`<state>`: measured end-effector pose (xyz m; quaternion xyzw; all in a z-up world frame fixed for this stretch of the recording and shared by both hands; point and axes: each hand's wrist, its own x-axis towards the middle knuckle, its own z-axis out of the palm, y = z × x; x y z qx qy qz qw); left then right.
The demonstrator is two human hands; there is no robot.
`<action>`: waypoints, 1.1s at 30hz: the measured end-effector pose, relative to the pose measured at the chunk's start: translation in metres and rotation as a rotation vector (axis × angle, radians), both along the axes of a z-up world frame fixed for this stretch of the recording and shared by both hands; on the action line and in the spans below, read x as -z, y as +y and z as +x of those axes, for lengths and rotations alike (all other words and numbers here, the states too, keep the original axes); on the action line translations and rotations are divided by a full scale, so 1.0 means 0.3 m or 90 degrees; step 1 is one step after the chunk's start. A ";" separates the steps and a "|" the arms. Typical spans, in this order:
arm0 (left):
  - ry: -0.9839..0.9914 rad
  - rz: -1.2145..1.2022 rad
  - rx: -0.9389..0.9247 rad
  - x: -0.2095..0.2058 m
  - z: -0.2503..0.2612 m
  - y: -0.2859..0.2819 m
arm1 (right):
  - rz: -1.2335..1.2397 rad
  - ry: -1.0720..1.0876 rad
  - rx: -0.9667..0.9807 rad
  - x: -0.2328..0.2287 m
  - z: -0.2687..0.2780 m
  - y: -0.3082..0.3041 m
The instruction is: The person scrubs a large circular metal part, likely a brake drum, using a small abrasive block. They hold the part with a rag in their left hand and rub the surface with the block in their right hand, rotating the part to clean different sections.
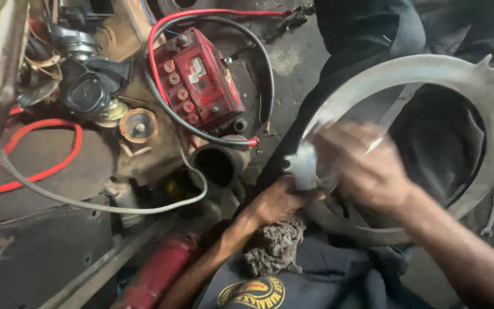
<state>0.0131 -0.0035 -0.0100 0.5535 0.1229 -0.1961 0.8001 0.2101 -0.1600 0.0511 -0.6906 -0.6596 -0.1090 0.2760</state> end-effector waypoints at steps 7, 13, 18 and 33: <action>-0.057 0.098 0.016 0.123 -0.077 -0.005 | -0.058 0.246 0.021 0.119 -0.150 0.006; -0.002 0.134 0.087 0.237 -0.149 -0.031 | -0.069 0.171 0.218 0.127 0.013 -0.011; 0.067 0.083 0.036 0.132 -0.073 -0.020 | -0.190 0.123 0.136 0.143 -0.080 -0.027; 0.060 0.165 0.105 0.126 -0.062 0.007 | -0.057 -0.250 0.155 0.296 -0.111 -0.114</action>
